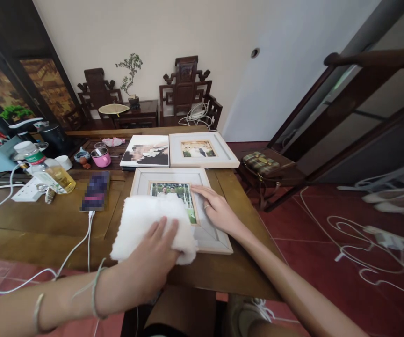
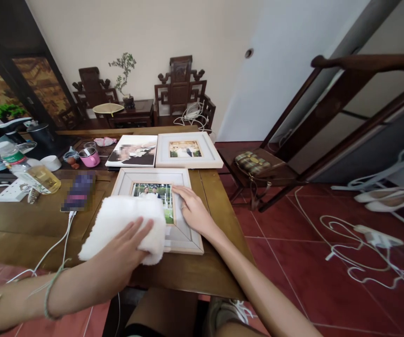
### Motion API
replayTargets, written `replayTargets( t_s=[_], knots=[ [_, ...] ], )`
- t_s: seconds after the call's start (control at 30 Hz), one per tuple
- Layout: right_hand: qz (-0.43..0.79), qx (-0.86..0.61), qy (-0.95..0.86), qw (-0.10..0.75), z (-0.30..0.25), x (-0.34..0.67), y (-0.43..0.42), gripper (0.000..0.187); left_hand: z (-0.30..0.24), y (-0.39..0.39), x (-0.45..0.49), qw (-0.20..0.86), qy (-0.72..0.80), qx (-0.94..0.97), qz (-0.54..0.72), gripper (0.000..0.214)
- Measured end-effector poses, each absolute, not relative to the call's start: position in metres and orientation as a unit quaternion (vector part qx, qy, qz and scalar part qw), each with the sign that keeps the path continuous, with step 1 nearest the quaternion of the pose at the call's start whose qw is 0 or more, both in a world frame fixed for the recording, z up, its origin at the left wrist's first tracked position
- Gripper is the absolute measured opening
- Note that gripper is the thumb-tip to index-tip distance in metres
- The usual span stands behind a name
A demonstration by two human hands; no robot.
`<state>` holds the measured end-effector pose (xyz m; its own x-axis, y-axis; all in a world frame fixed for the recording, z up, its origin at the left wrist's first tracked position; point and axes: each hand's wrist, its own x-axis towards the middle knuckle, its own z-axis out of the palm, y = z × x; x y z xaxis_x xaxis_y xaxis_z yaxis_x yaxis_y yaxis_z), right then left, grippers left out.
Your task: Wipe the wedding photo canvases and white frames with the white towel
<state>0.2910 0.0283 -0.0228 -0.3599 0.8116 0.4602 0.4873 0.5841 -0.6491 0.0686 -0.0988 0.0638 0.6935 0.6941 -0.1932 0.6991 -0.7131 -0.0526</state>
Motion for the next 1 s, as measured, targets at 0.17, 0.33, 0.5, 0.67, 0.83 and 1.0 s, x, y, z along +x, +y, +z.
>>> replayTargets(
  t_s=[0.17,0.33,0.5,0.67,0.83,1.0],
  knots=[
    [0.211,-0.409,-0.793,0.398,-0.023,0.291,0.028,0.063,0.058,-0.078,0.107,0.023,0.352,0.934,-0.050,0.026],
    [0.216,-0.408,-0.791,0.402,-0.023,0.292,0.028,0.064,0.048,-0.077,0.108,0.006,0.353,0.934,-0.058,0.024],
    [0.219,-0.398,-0.793,0.406,-0.024,0.293,0.028,0.065,0.057,-0.079,0.076,0.021,0.398,0.911,-0.106,0.026],
    [0.224,-0.393,-0.793,0.409,-0.025,0.294,0.029,0.064,0.076,-0.081,0.038,0.021,0.468,0.871,-0.152,0.026],
    [0.217,-0.399,-0.793,0.406,-0.026,0.293,0.029,0.064,0.085,-0.072,0.020,-0.008,0.483,0.864,-0.144,0.030],
    [0.217,-0.396,-0.793,0.409,-0.027,0.294,0.030,0.065,0.070,-0.026,0.025,-0.063,0.490,0.868,-0.042,0.041]
  ],
)
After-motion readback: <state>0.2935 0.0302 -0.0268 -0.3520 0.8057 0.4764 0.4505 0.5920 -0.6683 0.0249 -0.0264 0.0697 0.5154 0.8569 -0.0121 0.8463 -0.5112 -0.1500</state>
